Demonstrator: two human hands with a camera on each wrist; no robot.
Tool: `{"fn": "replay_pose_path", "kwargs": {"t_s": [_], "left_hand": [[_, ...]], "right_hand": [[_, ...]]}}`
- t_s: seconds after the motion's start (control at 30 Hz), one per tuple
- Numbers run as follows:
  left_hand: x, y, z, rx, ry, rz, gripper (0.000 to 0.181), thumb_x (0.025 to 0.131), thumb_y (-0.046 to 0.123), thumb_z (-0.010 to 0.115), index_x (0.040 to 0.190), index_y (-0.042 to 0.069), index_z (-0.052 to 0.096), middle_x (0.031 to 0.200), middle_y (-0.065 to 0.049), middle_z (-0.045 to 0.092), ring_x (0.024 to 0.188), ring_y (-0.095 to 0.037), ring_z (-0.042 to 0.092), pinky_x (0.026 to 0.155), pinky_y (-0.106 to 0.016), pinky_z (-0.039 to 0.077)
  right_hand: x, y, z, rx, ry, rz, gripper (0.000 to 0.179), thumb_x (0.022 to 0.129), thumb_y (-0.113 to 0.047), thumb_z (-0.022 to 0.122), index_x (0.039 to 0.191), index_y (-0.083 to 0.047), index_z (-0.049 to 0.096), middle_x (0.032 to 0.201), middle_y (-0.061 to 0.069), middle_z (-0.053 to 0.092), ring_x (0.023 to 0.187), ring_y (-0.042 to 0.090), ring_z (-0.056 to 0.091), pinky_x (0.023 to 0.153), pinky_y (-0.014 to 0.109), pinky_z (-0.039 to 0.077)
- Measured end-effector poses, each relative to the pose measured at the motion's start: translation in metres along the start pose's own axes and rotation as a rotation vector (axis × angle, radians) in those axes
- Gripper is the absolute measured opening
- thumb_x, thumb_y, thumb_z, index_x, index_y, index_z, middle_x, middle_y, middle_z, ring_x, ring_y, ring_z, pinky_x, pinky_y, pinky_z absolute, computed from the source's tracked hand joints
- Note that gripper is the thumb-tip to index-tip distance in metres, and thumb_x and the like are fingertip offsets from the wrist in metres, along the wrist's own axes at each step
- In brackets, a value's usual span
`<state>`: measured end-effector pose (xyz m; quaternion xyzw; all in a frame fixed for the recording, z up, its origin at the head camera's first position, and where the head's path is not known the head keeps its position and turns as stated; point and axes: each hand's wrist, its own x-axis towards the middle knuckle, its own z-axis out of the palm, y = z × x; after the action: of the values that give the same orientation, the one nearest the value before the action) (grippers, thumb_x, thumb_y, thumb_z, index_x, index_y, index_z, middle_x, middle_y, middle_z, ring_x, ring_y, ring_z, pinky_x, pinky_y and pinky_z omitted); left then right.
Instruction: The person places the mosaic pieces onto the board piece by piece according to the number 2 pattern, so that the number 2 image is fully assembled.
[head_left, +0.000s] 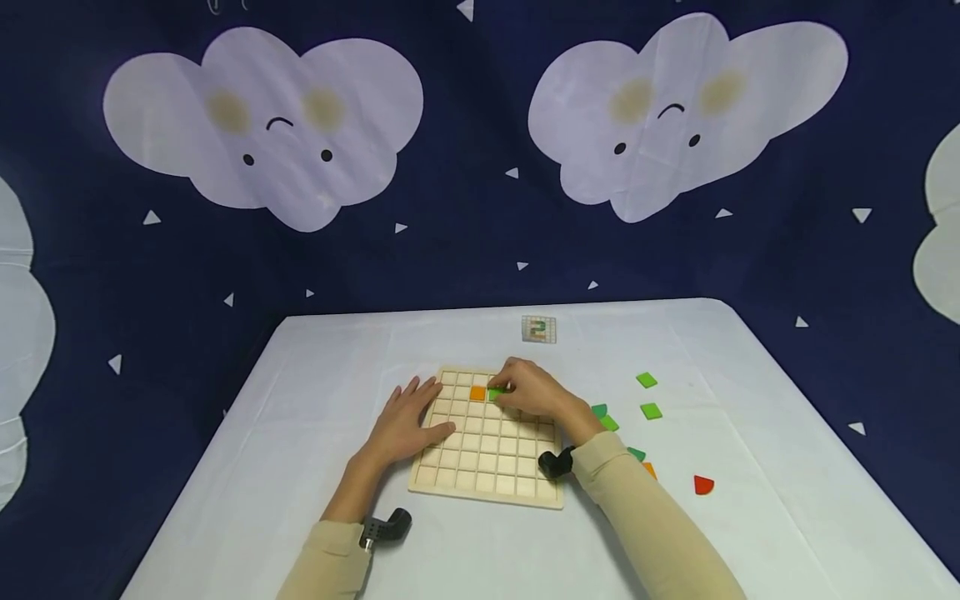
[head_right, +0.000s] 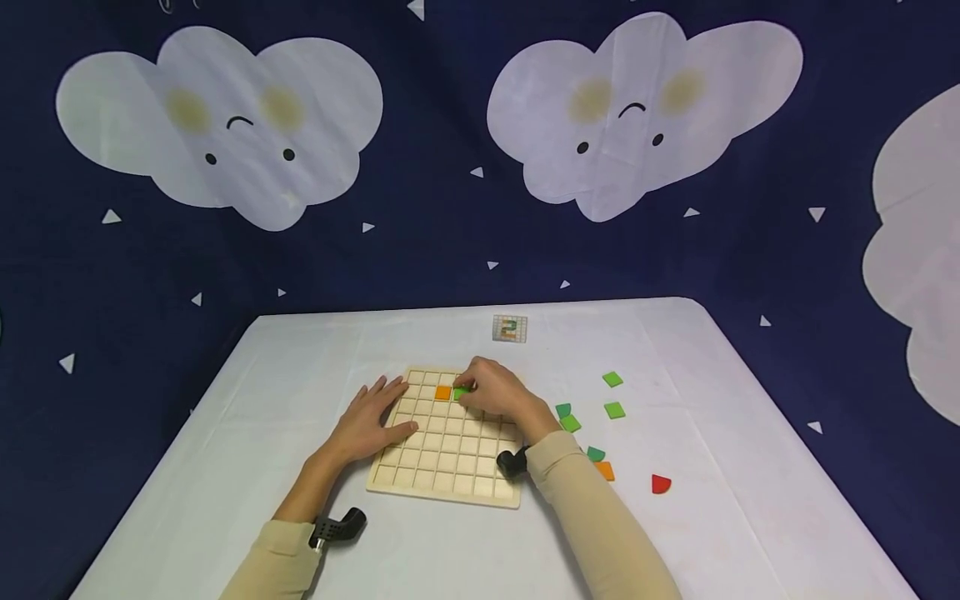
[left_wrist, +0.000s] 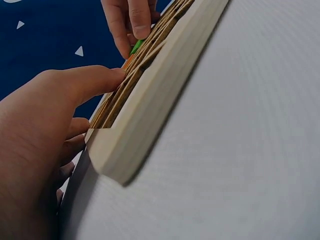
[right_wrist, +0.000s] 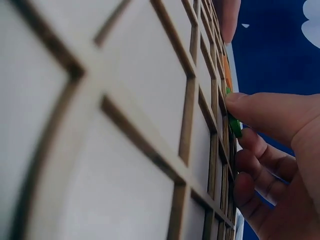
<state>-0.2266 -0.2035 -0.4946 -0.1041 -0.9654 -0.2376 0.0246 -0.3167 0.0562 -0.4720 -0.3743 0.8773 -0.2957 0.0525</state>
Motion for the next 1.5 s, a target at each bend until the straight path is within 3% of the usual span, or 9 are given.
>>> {"fn": "replay_pose_path", "kwargs": {"t_s": [0.3,0.5,0.83,1.07,1.27,1.5], "left_hand": [[0.001,-0.001,-0.001,0.001,-0.009,-0.008,0.084,0.082,0.061,0.061,0.148,0.015,0.039,0.154,-0.001,0.031,0.144,-0.023,0.015,0.117,-0.042,0.003],[0.001,0.0,0.0,0.008,-0.022,-0.005,0.084,0.082,0.062,0.06,0.149,0.015,0.039,0.154,0.0,0.03,0.144,-0.023,0.015,0.117,-0.041,0.003],[0.003,0.001,-0.001,0.011,-0.014,-0.008,0.085,0.081,0.062,0.061,0.149,0.014,0.039,0.154,-0.001,0.03,0.145,-0.022,0.014,0.117,-0.04,0.003],[0.003,-0.001,0.0,0.017,-0.018,-0.001,0.086,0.082,0.063,0.06,0.149,0.014,0.038,0.154,-0.001,0.03,0.144,-0.023,0.015,0.117,-0.04,0.003],[0.001,-0.001,0.0,0.009,-0.015,0.003,0.085,0.082,0.061,0.061,0.149,0.014,0.038,0.154,-0.001,0.031,0.144,-0.023,0.015,0.117,-0.041,0.003],[0.0,-0.002,-0.001,0.002,-0.007,0.008,0.085,0.082,0.061,0.062,0.148,0.013,0.039,0.154,-0.002,0.031,0.144,-0.024,0.016,0.117,-0.042,0.004]], "right_hand": [[0.001,0.0,0.001,-0.025,-0.008,-0.024,0.026,0.084,-0.021,0.077,0.108,-0.013,0.075,0.092,-0.005,0.06,0.079,0.006,0.054,0.068,0.022,0.05],[-0.003,-0.001,0.0,-0.032,0.001,0.002,0.029,0.084,-0.022,0.076,0.112,-0.012,0.073,0.094,-0.005,0.059,0.079,0.006,0.054,0.068,0.023,0.05],[-0.012,0.001,-0.009,0.004,0.062,-0.016,0.03,0.086,-0.016,0.074,0.112,-0.002,0.071,0.093,0.004,0.061,0.079,0.01,0.057,0.069,0.026,0.052],[-0.019,0.007,-0.018,-0.048,0.052,0.033,0.031,0.089,-0.021,0.071,0.117,-0.007,0.07,0.092,-0.001,0.06,0.075,0.009,0.053,0.065,0.027,0.049],[-0.026,0.011,-0.025,-0.021,0.08,0.091,0.03,0.087,-0.023,0.072,0.114,-0.009,0.071,0.088,-0.008,0.06,0.073,0.01,0.055,0.063,0.028,0.049],[-0.034,0.017,-0.033,-0.027,0.094,0.134,0.031,0.086,-0.023,0.073,0.114,-0.01,0.071,0.088,-0.007,0.061,0.073,0.011,0.054,0.063,0.03,0.049]]}}
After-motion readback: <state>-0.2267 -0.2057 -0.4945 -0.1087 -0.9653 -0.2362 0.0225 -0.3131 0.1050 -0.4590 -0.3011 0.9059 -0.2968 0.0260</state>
